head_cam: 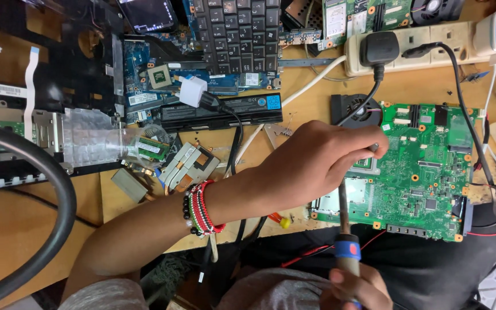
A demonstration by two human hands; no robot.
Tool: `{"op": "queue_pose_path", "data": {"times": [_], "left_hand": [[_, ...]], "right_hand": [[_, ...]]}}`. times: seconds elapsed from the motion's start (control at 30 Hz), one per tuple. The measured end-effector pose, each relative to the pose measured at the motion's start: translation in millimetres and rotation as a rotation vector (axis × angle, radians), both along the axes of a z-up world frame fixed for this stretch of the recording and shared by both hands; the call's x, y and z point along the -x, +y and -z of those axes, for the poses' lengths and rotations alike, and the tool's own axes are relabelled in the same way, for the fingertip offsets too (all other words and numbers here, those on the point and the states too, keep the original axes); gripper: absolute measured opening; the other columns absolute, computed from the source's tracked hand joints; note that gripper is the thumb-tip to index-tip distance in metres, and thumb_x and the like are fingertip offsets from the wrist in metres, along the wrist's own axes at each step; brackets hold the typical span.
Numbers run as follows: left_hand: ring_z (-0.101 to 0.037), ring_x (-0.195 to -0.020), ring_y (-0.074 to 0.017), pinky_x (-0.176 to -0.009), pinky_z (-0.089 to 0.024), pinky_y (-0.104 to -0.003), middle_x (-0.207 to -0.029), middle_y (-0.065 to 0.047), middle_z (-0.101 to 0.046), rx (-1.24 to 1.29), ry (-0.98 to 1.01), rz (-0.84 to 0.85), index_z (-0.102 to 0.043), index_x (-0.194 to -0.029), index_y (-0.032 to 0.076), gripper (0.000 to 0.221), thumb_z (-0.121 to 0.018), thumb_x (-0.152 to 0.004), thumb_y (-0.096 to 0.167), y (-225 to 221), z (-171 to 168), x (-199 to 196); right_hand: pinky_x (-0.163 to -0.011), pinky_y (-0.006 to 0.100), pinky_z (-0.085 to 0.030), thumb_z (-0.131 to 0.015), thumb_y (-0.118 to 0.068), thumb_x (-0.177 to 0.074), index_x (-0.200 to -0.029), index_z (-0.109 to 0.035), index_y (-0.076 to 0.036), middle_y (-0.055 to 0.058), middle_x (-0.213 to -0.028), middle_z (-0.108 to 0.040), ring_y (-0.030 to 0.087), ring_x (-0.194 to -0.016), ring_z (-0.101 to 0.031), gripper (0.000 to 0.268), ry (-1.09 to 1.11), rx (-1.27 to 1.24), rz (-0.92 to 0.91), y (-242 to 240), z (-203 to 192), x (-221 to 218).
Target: Soldering or reflowing electronic components on a laptop motherboard using a soldering iron and a probe
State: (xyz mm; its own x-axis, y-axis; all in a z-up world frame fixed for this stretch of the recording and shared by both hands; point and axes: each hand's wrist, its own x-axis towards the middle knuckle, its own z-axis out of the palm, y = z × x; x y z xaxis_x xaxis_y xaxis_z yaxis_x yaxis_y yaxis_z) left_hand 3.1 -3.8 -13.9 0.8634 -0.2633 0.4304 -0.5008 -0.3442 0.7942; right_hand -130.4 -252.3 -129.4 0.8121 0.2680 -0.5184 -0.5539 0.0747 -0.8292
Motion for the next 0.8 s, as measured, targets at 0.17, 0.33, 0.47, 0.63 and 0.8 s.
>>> {"op": "queue_pose_path", "data": {"times": [0.17,0.33,0.47,0.63,0.8], "left_hand": [[-0.039,-0.053,-0.0161,-0.057,-0.034,-0.029,-0.071,-0.008,-0.055,-0.009,0.0,-0.003,-0.052,-0.102,0.01,0.013,-0.054,-0.105,-0.003,0.8,1.2,-0.3],[-0.035,-0.054,-0.0161,-0.059,-0.034,-0.027,-0.072,-0.008,-0.054,0.001,0.03,-0.001,-0.052,-0.102,0.011,0.013,-0.053,-0.106,-0.002,1.2,0.1,0.5],[-0.035,-0.055,-0.0169,-0.061,-0.035,-0.028,-0.07,-0.008,-0.051,0.007,0.026,0.005,-0.052,-0.103,0.011,0.01,-0.052,-0.107,0.001,1.5,-0.2,0.6],[-0.038,-0.058,-0.0186,-0.062,-0.037,-0.03,-0.072,-0.008,-0.052,-0.007,0.02,-0.002,-0.051,-0.103,0.012,0.008,-0.05,-0.107,0.005,1.3,1.3,0.2],[-0.037,-0.057,-0.0187,-0.061,-0.038,-0.029,-0.071,-0.008,-0.052,-0.017,0.013,-0.007,-0.05,-0.102,0.012,0.009,-0.05,-0.107,0.005,1.2,-0.1,0.5]], "right_hand": [[-0.07,0.022,-0.052,-0.054,-0.053,-0.094,-0.091,-0.073,-0.023,0.001,-0.089,-0.074,0.01,-0.071,-0.068,0.035,-1.131,0.412,-0.024,42.7,-13.6,0.4],[-0.089,0.026,-0.053,-0.072,-0.044,-0.082,-0.102,-0.08,-0.022,-0.002,-0.097,-0.075,0.012,-0.092,-0.072,0.032,-1.014,0.482,-0.185,52.9,-46.5,0.3],[-0.074,0.029,-0.05,-0.07,-0.023,-0.095,-0.111,-0.068,-0.037,-0.002,-0.113,-0.073,0.017,-0.083,-0.062,0.021,-1.421,0.434,-0.252,65.4,-59.6,-19.8],[-0.062,0.026,-0.048,-0.061,-0.023,-0.102,-0.118,-0.064,-0.033,0.005,-0.106,-0.072,0.018,-0.067,-0.055,0.019,-1.73,0.418,-0.126,78.9,-33.9,-35.8],[-0.063,0.028,-0.048,-0.057,-0.022,-0.104,-0.124,-0.065,-0.031,0.009,-0.11,-0.07,0.021,-0.073,-0.057,0.023,-1.686,0.448,-0.223,79.5,-45.8,-37.8]]}}
